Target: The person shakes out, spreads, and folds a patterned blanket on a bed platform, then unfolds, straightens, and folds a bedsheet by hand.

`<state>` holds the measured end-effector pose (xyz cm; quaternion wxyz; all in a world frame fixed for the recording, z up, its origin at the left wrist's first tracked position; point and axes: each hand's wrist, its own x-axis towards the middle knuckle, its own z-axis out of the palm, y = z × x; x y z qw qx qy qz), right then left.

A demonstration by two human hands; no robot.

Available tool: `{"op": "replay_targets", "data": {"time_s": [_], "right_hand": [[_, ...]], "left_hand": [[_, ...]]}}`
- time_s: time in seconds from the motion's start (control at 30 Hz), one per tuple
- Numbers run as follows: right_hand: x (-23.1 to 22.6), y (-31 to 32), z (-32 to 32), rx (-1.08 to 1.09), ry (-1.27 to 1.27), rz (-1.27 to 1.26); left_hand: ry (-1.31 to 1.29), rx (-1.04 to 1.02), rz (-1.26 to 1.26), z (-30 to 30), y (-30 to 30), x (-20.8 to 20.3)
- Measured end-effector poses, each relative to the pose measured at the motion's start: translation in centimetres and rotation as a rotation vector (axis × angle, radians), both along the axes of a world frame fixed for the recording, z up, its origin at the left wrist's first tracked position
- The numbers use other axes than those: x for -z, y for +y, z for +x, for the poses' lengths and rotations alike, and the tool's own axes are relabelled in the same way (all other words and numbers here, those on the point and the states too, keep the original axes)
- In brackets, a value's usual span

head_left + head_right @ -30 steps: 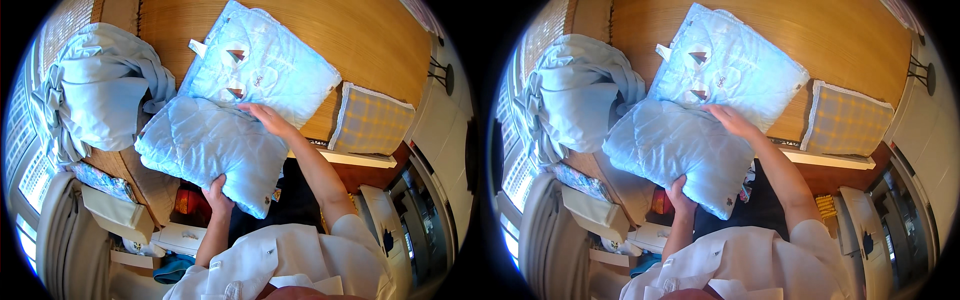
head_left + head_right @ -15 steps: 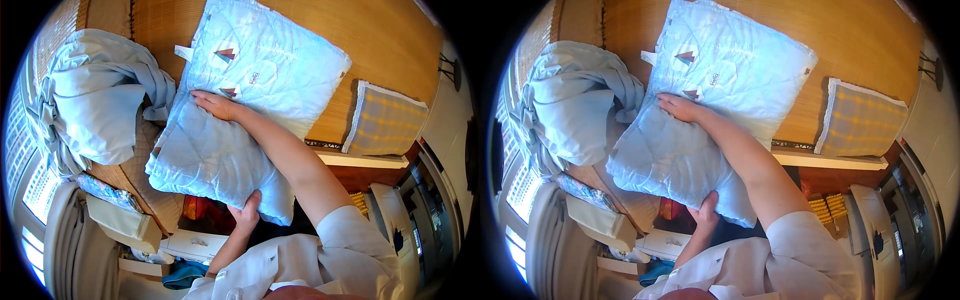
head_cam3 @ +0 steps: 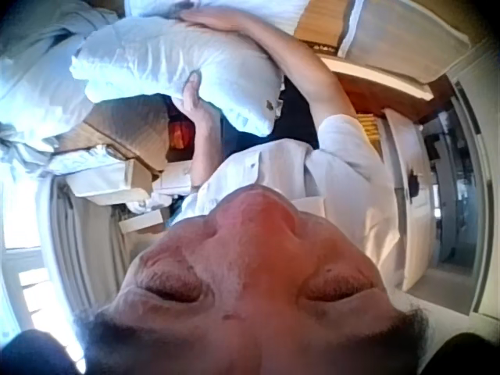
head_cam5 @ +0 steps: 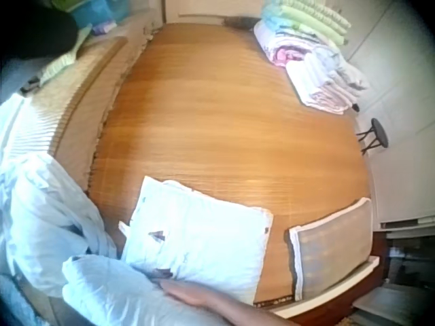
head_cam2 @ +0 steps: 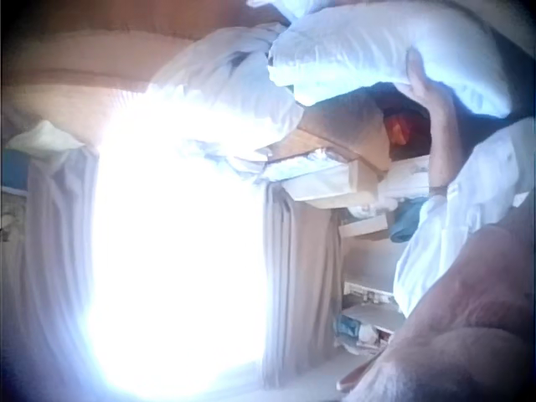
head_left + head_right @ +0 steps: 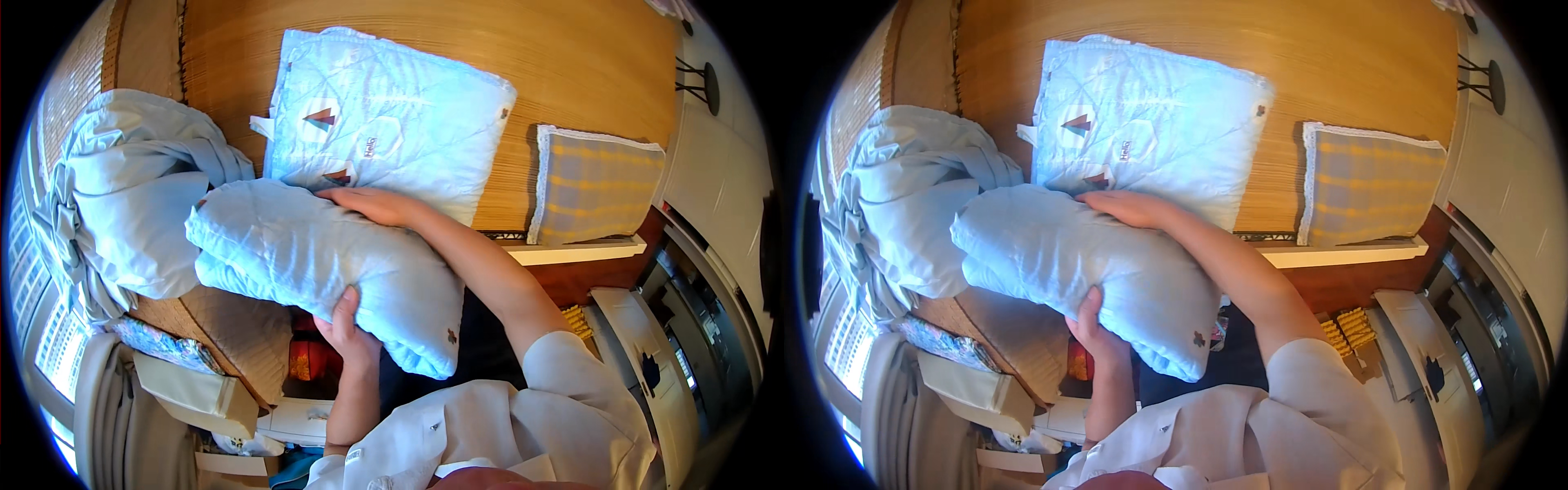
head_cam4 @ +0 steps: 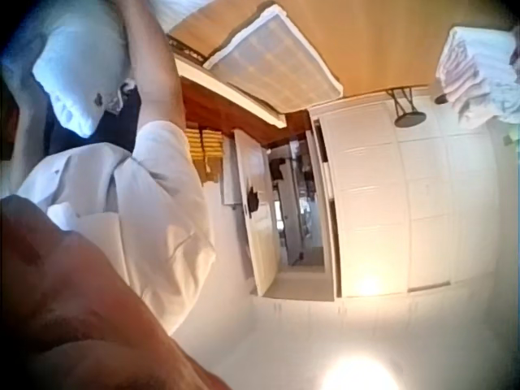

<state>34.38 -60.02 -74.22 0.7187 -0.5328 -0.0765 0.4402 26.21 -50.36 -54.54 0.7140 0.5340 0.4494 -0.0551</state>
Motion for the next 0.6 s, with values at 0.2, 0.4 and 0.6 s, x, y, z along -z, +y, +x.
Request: {"op": "replay_targets", "data": {"time_s": [0.2,0.4,0.6], "right_hand": [[0.1,-13.6,-10.0,0.204,0.344,-0.200],[0.7,-14.0,-10.8,0.198,0.504,-0.411],[-0.5,-13.8,-7.7,0.695,0.496,-0.057]], "left_hand": [[-0.059,0.061,-0.036,4.4,-3.9,1.8],[-0.184,0.020,-0.043,7.8,-8.5,6.5],[-0.030,-0.063,0.051,15.7,-13.8,9.9]]}}
